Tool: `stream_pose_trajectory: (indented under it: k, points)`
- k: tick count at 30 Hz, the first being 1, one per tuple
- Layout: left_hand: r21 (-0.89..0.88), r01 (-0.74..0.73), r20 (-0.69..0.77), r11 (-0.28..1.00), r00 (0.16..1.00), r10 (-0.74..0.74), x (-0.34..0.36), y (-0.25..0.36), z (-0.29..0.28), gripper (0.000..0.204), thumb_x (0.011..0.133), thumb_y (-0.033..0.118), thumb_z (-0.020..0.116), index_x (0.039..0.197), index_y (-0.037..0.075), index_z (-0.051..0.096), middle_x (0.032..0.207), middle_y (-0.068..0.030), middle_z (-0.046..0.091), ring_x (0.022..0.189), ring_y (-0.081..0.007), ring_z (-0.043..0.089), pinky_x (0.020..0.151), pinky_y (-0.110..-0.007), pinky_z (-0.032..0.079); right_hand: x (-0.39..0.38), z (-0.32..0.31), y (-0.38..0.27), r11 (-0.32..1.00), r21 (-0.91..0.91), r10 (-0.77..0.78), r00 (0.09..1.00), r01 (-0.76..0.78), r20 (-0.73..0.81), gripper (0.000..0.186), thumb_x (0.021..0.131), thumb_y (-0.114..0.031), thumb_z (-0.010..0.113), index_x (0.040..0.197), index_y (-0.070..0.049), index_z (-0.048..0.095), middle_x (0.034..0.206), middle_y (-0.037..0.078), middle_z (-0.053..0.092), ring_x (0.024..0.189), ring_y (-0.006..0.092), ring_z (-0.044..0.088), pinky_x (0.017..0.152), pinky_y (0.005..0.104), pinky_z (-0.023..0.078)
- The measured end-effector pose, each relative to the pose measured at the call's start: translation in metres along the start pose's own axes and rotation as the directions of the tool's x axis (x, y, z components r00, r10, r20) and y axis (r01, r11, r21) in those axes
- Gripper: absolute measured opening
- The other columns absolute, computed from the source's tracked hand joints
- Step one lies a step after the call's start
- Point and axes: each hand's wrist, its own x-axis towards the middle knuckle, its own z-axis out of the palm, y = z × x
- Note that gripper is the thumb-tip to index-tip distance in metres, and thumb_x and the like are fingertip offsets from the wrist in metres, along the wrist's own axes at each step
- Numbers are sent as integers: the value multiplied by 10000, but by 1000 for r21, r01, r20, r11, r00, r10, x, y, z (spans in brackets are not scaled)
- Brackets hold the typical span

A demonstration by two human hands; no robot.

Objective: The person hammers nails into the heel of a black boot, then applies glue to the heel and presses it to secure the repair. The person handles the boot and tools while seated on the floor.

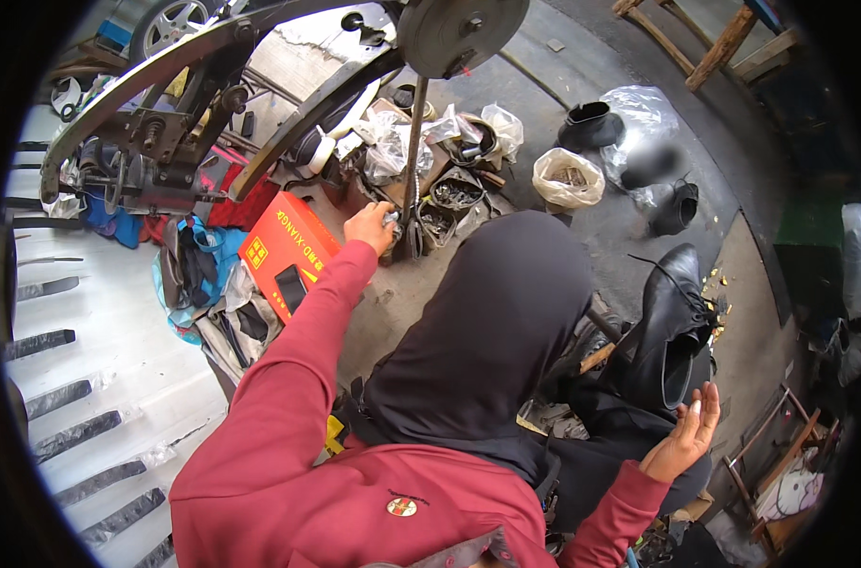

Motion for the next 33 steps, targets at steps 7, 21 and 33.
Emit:
stream_pose_trajectory:
  k: [7, 21, 33]
  points:
    - [113, -56, -26, 992, 998, 59, 11, -4, 20, 186, 900, 287, 751, 1043, 181, 698, 931, -63, 719, 894, -319, 732, 767, -478, 571, 6, -1, -9, 995, -99, 18, 1000, -19, -11, 452, 1090, -76, 483, 1539, -50, 525, 1541, 80, 561, 1361, 170, 551, 1034, 281, 439]
    - [-275, -291, -480, 917, 867, 131, -21, 68, -114, 159, 809, 131, 768, 899, 92, 643, 935, -100, 627, 909, -339, 645, 779, -458, 493, 0, 16, -36, 971, 54, -227, 970, 232, -84, 451, 1086, -52, 500, 1533, 5, 500, 1532, 136, 557, 1344, 211, 553, 1030, 324, 466]
    - [-682, -718, -616, -137, 464, 636, -92, 309, -314, 235, 858, -37, 769, 1038, 34, 636, 927, -148, 681, 764, -210, 610, 732, -359, 492, -67, 78, -118, 726, 242, -683, 635, 643, 361, 711, 869, -222, 843, 1455, 25, 525, 1472, 253, 547, 1279, 327, 598, 960, 390, 544]
